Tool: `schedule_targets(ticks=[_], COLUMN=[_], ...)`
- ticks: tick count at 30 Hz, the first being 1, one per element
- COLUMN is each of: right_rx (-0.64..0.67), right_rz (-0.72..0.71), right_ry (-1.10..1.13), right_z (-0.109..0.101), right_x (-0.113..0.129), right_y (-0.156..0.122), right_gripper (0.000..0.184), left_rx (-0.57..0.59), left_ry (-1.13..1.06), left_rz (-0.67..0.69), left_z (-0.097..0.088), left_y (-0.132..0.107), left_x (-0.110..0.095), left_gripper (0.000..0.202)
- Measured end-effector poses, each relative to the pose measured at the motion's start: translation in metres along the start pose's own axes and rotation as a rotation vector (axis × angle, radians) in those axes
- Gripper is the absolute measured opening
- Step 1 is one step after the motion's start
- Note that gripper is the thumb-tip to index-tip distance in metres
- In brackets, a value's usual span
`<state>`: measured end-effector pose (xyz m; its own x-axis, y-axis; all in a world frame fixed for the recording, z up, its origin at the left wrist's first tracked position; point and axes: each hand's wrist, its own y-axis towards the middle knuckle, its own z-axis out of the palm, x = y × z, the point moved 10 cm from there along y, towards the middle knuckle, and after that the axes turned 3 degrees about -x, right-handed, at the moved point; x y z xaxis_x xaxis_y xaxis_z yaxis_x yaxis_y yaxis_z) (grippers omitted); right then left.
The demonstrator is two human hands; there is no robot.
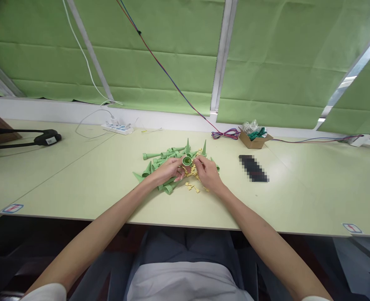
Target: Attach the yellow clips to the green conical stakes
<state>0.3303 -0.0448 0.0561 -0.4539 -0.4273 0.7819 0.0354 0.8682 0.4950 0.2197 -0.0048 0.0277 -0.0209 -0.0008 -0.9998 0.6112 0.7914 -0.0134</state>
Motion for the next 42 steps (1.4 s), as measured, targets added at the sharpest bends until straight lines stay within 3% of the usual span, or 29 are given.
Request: schedule_targets(ticks=[11,27,35,42], right_rx=[0.007,0.014,0.003,-0.07], right_rz=[-0.005,-0.017,-0.004,0.0], right_ry=[-0.011,-0.097,-0.151,-0.106], right_z=[0.001,0.002,0.001,-0.003], right_x=[-0.003,-0.007,-0.008,-0.009], right_y=[0.0,0.003,0.005,0.004], right_gripper=[0.038,0.041,0.044,0.042], left_rx=[0.038,-0.028,-0.186,-0.272], left_ry=[0.024,0.408,0.645,0.586], left_rz=[0.057,0.299,0.596,0.515], left_z=[0.005,0.0,-0.001,-0.01], left_y=[-0.005,-0.009,-0.017,-0.013], left_x=[-0.009,-0.027,-0.05,-0.046], left_gripper=[0.047,0.038,0.031,0.03])
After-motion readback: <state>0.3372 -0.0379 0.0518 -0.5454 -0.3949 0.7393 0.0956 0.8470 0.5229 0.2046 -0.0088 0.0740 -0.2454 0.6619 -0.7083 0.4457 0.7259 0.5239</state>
